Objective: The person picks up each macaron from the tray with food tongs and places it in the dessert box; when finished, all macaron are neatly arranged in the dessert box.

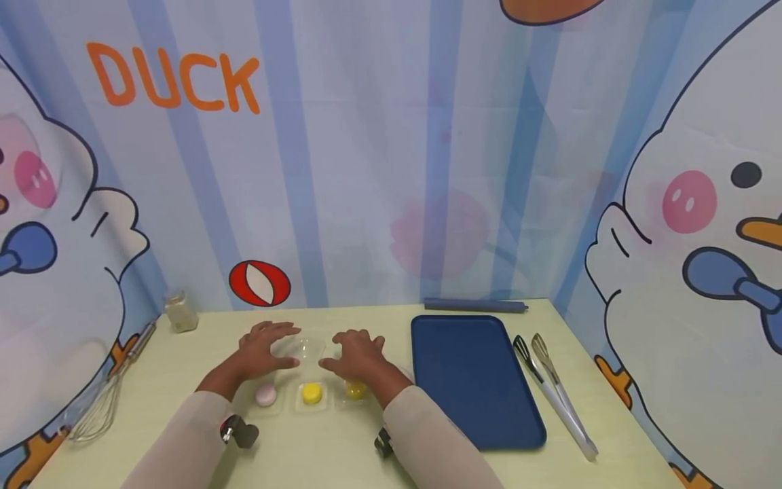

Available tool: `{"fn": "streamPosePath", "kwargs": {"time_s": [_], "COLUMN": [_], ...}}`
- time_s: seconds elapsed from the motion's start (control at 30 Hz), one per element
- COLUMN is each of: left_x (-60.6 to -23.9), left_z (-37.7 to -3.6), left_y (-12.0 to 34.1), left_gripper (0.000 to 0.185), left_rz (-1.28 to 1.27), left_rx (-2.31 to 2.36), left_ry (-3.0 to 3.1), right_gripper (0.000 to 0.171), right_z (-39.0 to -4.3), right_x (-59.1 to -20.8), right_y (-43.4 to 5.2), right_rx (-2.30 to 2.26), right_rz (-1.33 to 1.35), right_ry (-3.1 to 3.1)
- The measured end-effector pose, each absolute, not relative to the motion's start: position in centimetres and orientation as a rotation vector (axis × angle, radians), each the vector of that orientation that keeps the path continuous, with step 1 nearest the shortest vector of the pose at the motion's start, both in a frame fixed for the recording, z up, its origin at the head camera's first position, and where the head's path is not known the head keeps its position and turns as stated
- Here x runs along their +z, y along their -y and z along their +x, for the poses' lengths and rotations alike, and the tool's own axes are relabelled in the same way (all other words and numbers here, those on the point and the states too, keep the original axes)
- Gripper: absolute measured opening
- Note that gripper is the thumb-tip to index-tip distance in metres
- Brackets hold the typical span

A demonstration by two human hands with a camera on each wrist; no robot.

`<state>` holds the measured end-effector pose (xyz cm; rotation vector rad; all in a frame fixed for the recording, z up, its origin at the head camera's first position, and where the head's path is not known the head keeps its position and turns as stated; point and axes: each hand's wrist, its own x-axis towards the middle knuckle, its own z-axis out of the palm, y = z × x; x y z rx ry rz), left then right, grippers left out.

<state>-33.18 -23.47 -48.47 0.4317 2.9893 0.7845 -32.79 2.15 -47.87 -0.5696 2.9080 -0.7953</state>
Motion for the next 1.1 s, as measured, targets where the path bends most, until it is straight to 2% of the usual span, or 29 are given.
{"fn": "streamPosePath", "kwargs": {"time_s": [1.1], "left_x": [-48.9], "left_z": [-34.5], "left_y": [24.0], "left_gripper": [0.074], "left_rz": [0.488], "left_rx": [0.800], "left_ry": [-2.930], "right_gripper": [0.070], "right_z": [-34.5], "right_x": [-47.6], "right_y": [0.7], "right_rx": [-0.671], "right_rz": [-0.481], "right_ry": [-2.852]}}
